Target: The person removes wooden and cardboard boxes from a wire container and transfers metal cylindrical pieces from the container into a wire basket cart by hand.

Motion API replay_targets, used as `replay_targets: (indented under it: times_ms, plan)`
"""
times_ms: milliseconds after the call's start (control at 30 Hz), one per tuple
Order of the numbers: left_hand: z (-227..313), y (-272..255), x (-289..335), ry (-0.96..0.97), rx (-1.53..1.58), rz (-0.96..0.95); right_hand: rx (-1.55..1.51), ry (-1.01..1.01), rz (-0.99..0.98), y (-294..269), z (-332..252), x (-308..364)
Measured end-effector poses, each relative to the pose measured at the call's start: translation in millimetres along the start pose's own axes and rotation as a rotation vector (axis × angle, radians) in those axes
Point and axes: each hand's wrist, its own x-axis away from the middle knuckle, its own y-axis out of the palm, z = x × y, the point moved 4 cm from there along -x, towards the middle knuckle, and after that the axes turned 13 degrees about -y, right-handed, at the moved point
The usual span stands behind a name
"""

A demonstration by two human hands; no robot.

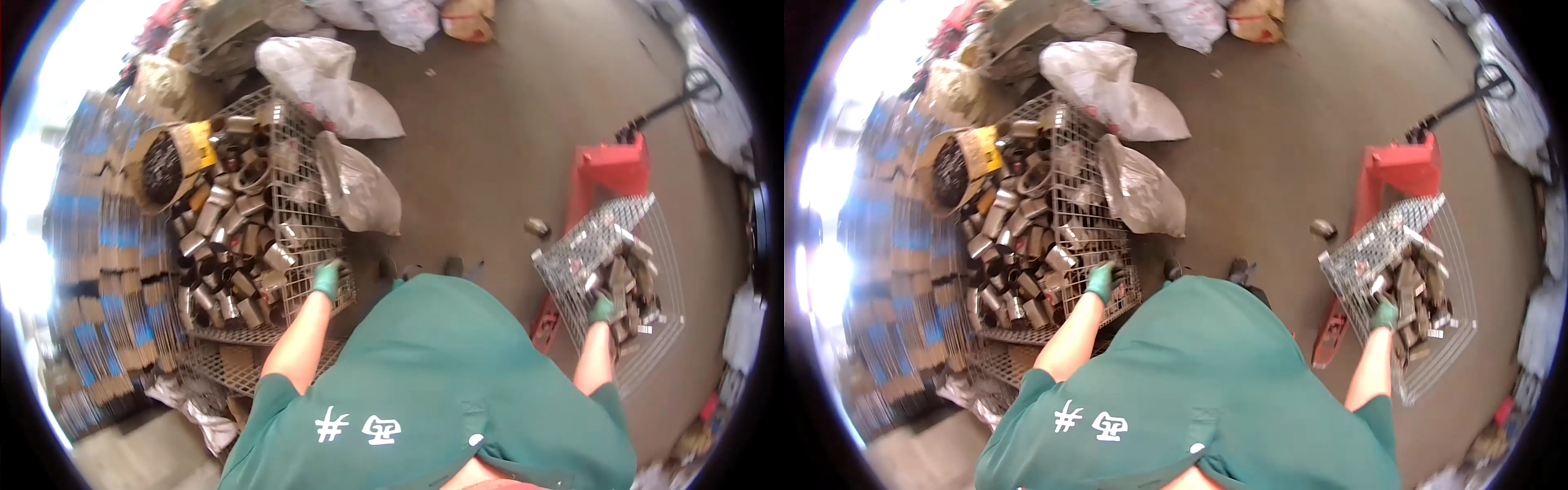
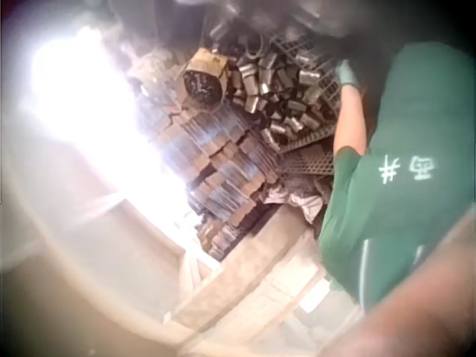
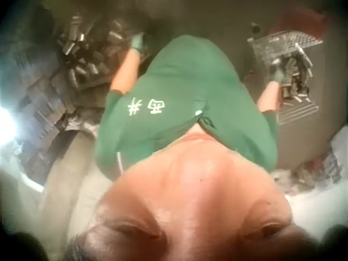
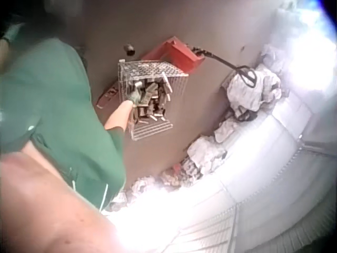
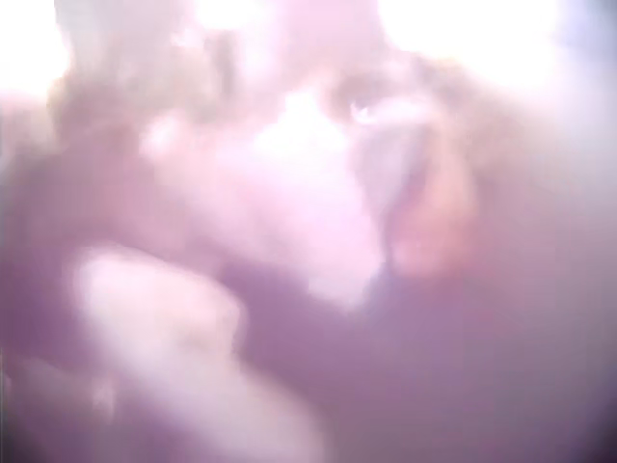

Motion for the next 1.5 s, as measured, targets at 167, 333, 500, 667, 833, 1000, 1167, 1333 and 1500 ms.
replay_targets:
  times_ms: [167,333,500,667,833,1000,1167,1333,1500]
  plan:
    - [-24,-76,-53,0.108,0.048,0.14,0.265,0.088,-0.067,11,86,77]
    - [78,-78,-30,0.618,-0.447,0.505,0.525,0.065,-0.05,92,106,155]
    - [167,-92,-54,0.497,-0.906,0.977,0.7,-0.082,-0.283,135,123,120]
    - [170,-108,-142,0.396,-0.731,0.67,0.83,0.154,-0.366,204,154,47]
    - [168,-134,-144,0.49,-0.744,0.797,1.305,0.045,-0.546,293,199,-95]
    - [160,-157,-145,0.454,-0.847,1.038,1.597,-0.18,-0.653,377,283,-285]
    - [158,-213,-114,0.175,-0.552,1.132,1.636,-0.243,-0.602,517,338,-396]
    - [168,-155,-126,0.152,-0.768,1.311,1.704,-0.076,-0.417,564,381,-509]
    - [142,-197,-117,0.33,-0.488,1.178,1.669,-0.318,-0.423,585,468,-578]
